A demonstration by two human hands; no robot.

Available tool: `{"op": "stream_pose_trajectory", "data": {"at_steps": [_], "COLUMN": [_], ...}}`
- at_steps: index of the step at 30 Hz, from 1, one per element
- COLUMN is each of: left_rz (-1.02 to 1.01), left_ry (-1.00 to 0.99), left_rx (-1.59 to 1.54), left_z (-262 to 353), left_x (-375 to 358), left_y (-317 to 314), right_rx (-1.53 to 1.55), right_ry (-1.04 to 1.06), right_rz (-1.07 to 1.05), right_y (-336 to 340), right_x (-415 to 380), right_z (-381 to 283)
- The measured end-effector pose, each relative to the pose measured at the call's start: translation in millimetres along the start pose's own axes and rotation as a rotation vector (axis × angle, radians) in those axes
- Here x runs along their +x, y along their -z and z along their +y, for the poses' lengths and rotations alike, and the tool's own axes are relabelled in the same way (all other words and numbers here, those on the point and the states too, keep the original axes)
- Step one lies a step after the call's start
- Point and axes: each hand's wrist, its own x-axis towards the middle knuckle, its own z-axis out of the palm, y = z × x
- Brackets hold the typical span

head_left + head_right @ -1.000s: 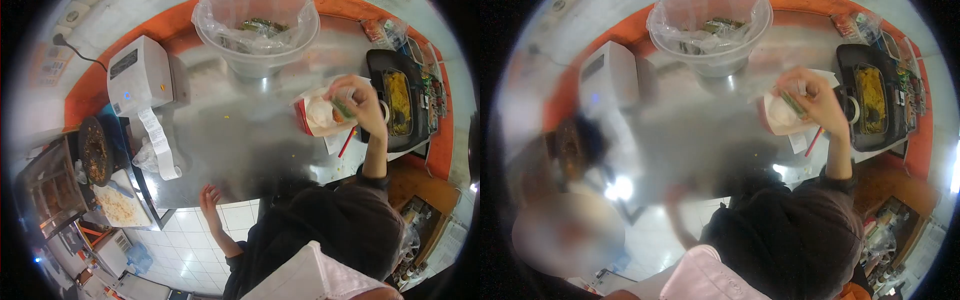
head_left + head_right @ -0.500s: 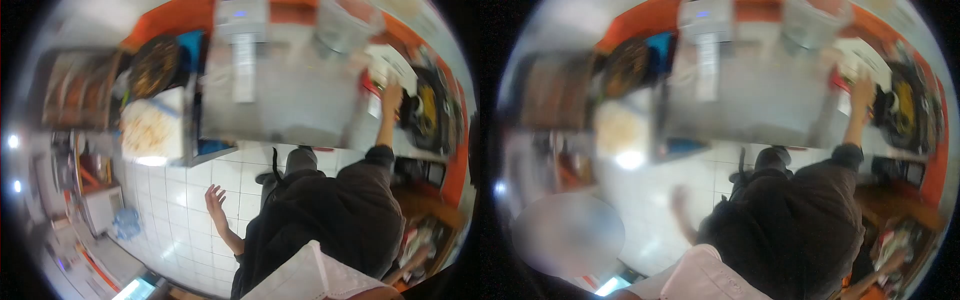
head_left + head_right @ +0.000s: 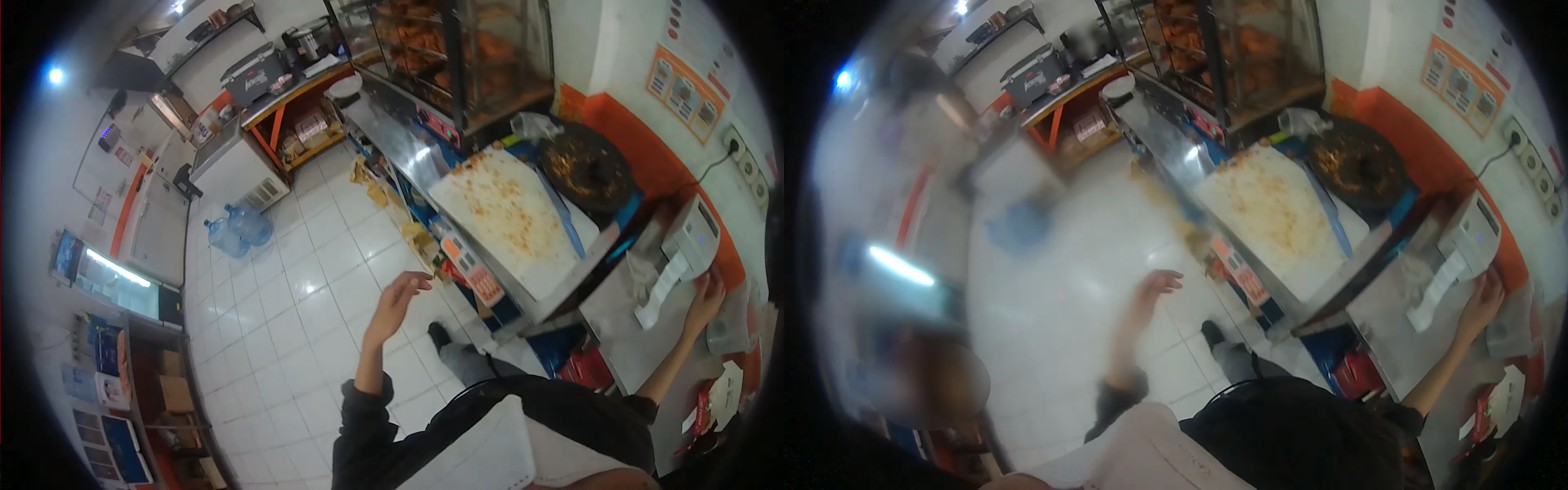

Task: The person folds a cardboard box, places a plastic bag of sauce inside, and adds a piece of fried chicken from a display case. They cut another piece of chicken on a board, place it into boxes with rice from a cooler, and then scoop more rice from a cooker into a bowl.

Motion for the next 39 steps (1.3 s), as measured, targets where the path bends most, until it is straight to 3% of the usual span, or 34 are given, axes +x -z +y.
{"op": "stream_pose_trajectory", "data": {"at_steps": [2,7,8,9,13,15,17,22,23,24,26,28,29,30,31,32,34,36,37,39], "left_rz": [0.002,0.23,0.214,0.213,0.172,0.208,0.173,0.024,-0.047,-0.068,-0.308,-0.363,-0.274,-0.174,-0.204,-0.231,-0.158,-0.101,-0.112,-0.324], "left_ry": [-0.174,-0.232,-0.242,-0.227,-0.196,-0.183,-0.209,-0.401,-0.574,-0.606,-0.892,-0.903,-1.15,-1.389,-1.491,-1.592,-1.805,-1.92,-1.931,-1.876], "left_rx": [0.06,0.238,0.245,0.331,0.564,0.513,0.506,0.562,0.638,0.625,0.916,0.734,0.76,0.777,0.692,0.603,0.504,0.393,0.364,0.6], "left_z": [20,53,61,68,93,111,130,167,184,197,221,247,264,285,307,329,364,391,399,410], "left_x": [37,102,103,108,138,164,202,315,336,360,406,450,469,488,506,524,557,563,570,582], "left_y": [46,167,186,206,287,319,344,384,380,381,380,365,349,329,310,290,242,198,185,157], "right_rx": [0.483,0.701,0.894,1.025,0.905,0.52,0.408,0.02,0.206,0.392,0.41,0.736,0.708,0.648,0.586,0.562,0.416,0.07,0.224,0.111], "right_ry": [-0.034,-0.097,0.046,0.147,0.7,0.726,0.658,0.324,0.358,0.401,0.355,0.476,0.477,0.456,0.43,0.426,0.679,0.705,0.864,0.897], "right_rz": [0.039,-0.011,0.134,0.146,0.226,0.463,0.416,0.158,0.189,0.23,0.299,0.152,0.148,-0.012,-0.171,-0.18,0.141,0.301,0.449,0.575], "right_y": [-1,-32,-37,-43,-71,-78,-97,-141,-140,-128,-97,-71,-59,-51,-48,-51,-64,-70,-82,-85], "right_x": [35,100,114,134,230,269,307,357,365,370,365,351,342,335,329,323,310,291,290,267], "right_z": [-89,-281,-333,-382,-564,-641,-683,-709,-698,-695,-685,-682,-685,-688,-692,-694,-695,-699,-688,-690]}}
